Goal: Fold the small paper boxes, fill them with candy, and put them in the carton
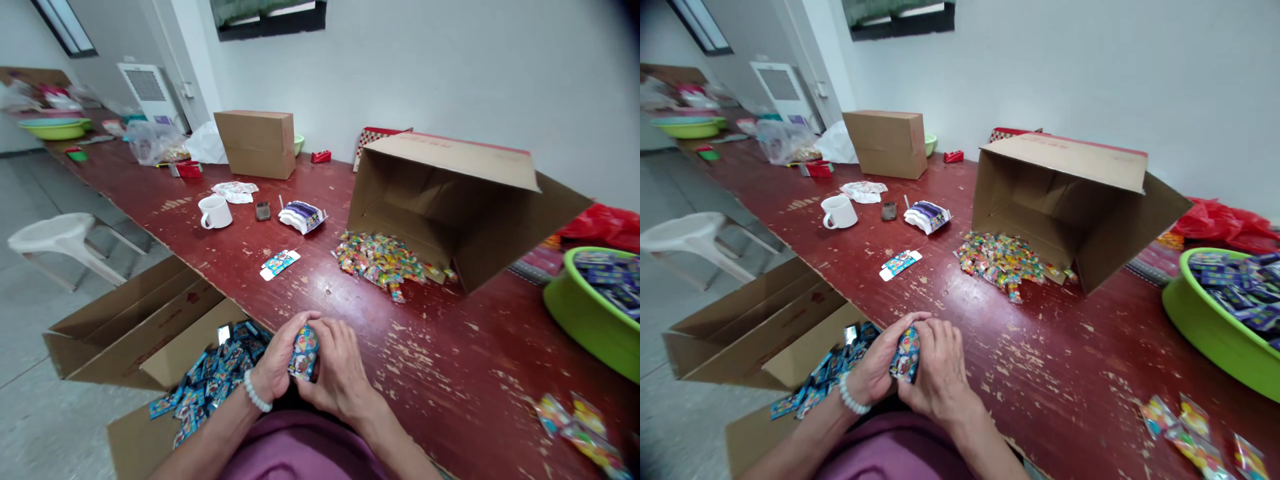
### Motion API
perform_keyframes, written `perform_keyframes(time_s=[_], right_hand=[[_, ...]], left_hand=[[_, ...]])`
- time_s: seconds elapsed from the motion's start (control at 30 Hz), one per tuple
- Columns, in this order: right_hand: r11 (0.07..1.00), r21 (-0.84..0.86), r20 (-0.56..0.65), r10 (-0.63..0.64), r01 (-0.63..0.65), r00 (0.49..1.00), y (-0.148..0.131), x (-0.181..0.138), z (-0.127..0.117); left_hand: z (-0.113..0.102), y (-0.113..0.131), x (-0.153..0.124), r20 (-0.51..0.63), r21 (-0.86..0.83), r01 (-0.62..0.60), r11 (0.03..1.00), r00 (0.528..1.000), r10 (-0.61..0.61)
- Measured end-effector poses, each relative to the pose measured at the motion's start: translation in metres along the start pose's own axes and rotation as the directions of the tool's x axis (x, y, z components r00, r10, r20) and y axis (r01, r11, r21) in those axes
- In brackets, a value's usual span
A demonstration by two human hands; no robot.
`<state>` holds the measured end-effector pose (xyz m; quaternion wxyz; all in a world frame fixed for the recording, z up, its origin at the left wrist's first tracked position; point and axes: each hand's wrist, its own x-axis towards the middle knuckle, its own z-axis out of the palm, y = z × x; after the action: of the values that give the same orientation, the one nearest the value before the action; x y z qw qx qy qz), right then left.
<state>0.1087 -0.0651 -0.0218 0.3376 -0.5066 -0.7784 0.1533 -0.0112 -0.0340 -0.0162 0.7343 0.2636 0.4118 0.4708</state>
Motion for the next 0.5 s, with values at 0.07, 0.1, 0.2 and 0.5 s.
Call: perform_keyframes(time_s=[0.07,0.1,0.2,0.5], right_hand=[[0.996,0.088,0.061,-0.037,0.032,0.997,-0.002,0.005,0.002],[0.99,0.136,0.08,-0.052,0.041,0.995,0.0,0.006,0.002],[0.98,0.198,0.045,-0.012,0.003,0.999,0.023,0.004,-0.001],[0.98,0.086,-0.207,0.196,-0.182,0.959,0.105,-0.01,0.013]], left_hand=[[-0.018,0.006,-0.006,-0.031,0.108,-0.003,0.994,0.999,0.007],[-0.031,0.011,-0.011,-0.06,0.18,0.005,0.984,0.998,0.006],[-0.085,0.033,-0.026,-0.168,0.502,-0.029,0.864,0.977,0.13],[-0.113,0.092,0.039,0.008,1.0,0.001,-0.017,0.856,0.517]])
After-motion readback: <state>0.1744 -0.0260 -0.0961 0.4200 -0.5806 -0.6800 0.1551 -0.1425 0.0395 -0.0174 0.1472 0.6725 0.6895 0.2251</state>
